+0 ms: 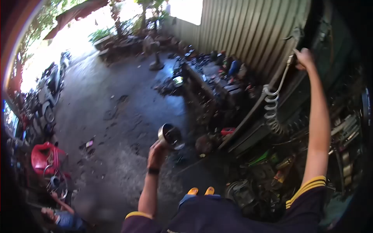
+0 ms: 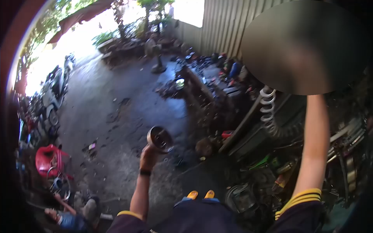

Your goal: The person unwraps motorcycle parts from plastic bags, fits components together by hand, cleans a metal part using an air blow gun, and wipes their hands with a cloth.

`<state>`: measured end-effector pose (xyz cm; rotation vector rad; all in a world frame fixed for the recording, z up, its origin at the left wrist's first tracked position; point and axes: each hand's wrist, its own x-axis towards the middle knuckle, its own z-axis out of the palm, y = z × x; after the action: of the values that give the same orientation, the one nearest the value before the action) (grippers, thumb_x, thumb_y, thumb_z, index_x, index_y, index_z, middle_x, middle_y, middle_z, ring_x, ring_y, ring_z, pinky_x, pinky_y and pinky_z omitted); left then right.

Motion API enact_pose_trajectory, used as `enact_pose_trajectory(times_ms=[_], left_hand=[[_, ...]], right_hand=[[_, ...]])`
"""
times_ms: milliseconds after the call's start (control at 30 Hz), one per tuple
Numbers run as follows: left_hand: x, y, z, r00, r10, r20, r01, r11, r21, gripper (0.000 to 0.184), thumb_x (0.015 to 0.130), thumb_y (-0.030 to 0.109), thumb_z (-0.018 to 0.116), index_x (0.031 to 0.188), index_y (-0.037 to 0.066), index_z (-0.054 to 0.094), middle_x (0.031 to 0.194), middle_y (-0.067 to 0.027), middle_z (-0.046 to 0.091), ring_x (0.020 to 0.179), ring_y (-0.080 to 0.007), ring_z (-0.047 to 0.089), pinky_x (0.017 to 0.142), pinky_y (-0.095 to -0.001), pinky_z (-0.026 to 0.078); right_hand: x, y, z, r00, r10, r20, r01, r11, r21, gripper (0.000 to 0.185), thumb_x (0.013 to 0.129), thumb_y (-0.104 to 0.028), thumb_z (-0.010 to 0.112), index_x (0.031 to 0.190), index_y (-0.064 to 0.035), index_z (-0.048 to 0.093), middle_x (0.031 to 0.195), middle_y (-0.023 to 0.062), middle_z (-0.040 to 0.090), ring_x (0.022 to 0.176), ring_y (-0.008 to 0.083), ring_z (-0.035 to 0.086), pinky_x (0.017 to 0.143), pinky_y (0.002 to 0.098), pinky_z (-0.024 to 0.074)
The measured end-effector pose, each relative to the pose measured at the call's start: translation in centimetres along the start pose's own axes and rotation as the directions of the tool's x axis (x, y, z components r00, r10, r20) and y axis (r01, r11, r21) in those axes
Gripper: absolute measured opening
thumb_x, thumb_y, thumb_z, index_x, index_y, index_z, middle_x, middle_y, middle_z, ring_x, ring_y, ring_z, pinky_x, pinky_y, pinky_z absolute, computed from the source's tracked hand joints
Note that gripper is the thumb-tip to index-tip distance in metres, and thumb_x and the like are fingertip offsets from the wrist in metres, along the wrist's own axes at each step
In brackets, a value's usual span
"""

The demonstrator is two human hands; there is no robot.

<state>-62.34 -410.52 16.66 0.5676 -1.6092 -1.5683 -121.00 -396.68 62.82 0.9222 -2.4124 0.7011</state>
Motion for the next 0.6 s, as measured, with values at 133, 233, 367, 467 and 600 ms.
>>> enact_pose_trajectory(times_ms=[133, 233, 367, 467, 600], left_hand=[[1.2, 2.6, 6.4, 0.992, -0.116, 0.041, 0.087, 0.432, -0.898, 0.042, 0.089, 0.027, 0.053, 0.125, 0.006, 0.047, 0.121, -0.0108, 0.056, 0.107, -0.0251, 0.055, 0.092, -0.0414, 0.046], [2.6, 3.1, 10.5, 0.978, -0.072, 0.198, 0.208, 0.202, -0.957, 0.041, 0.09, 0.028, 0.052, 0.125, 0.006, 0.048, 0.122, -0.0115, 0.054, 0.109, -0.0259, 0.054, 0.094, -0.0421, 0.045], [2.9, 4.0, 16.1, 0.907, 0.023, 0.42, 0.42, -0.094, -0.903, 0.04, 0.091, 0.029, 0.05, 0.124, 0.006, 0.049, 0.125, -0.0125, 0.052, 0.113, -0.027, 0.052, 0.097, -0.0431, 0.043], [2.3, 4.5, 20.8, 0.828, 0.053, 0.558, 0.556, -0.207, -0.805, 0.039, 0.092, 0.03, 0.048, 0.123, 0.007, 0.049, 0.126, -0.0132, 0.051, 0.115, -0.0278, 0.05, 0.099, -0.0439, 0.042], [0.3, 4.5, 27.9, 0.607, -0.023, 0.794, 0.747, -0.325, -0.58, 0.037, 0.093, 0.029, 0.046, 0.121, 0.007, 0.051, 0.124, -0.0134, 0.052, 0.113, -0.0281, 0.052, 0.096, -0.0449, 0.044]], right_hand=[[-10.5, 2.9, 1.1, 1.0, -0.003, 0.019, 0.0, 0.987, 0.158, 0.038, 0.086, -0.033, 0.057, 0.071, 0.0018, 0.058, 0.057, 0.0109, 0.059, 0.046, 0.0205, 0.06, 0.044, 0.0329, 0.0461], [-22.2, 10.2, 5.5, 0.99, 0.013, 0.14, -0.057, 0.949, 0.311, 0.026, 0.085, -0.022, 0.057, 0.078, 0.0025, 0.06, 0.061, 0.0093, 0.061, 0.051, 0.021, 0.06, 0.05, 0.0345, 0.0462], [-45.8, 19.1, 8.3, 0.733, 0.402, 0.549, -0.567, 0.807, 0.166, 0.023, 0.085, -0.021, 0.055, 0.073, -0.0008, 0.054, 0.054, 0.0087, 0.054, 0.04, 0.0177, 0.053, 0.037, 0.0312, 0.043], [-74.8, 29.3, 11.6, 0.503, 0.736, 0.453, -0.81, 0.584, -0.051, 0.026, 0.083, -0.016, 0.05, 0.063, -0.0009, 0.051, 0.048, 0.0104, 0.05, 0.036, 0.0241, 0.052, 0.035, 0.0376, 0.0432], [-101.8, 15.0, -0.9, -0.594, 0.761, 0.261, -0.803, -0.578, -0.145, 0.011, 0.084, -0.013, 0.049, 0.078, -0.0057, 0.054, 0.065, 0.0111, 0.055, 0.054, 0.0237, 0.056, 0.045, 0.0389, 0.0453]])
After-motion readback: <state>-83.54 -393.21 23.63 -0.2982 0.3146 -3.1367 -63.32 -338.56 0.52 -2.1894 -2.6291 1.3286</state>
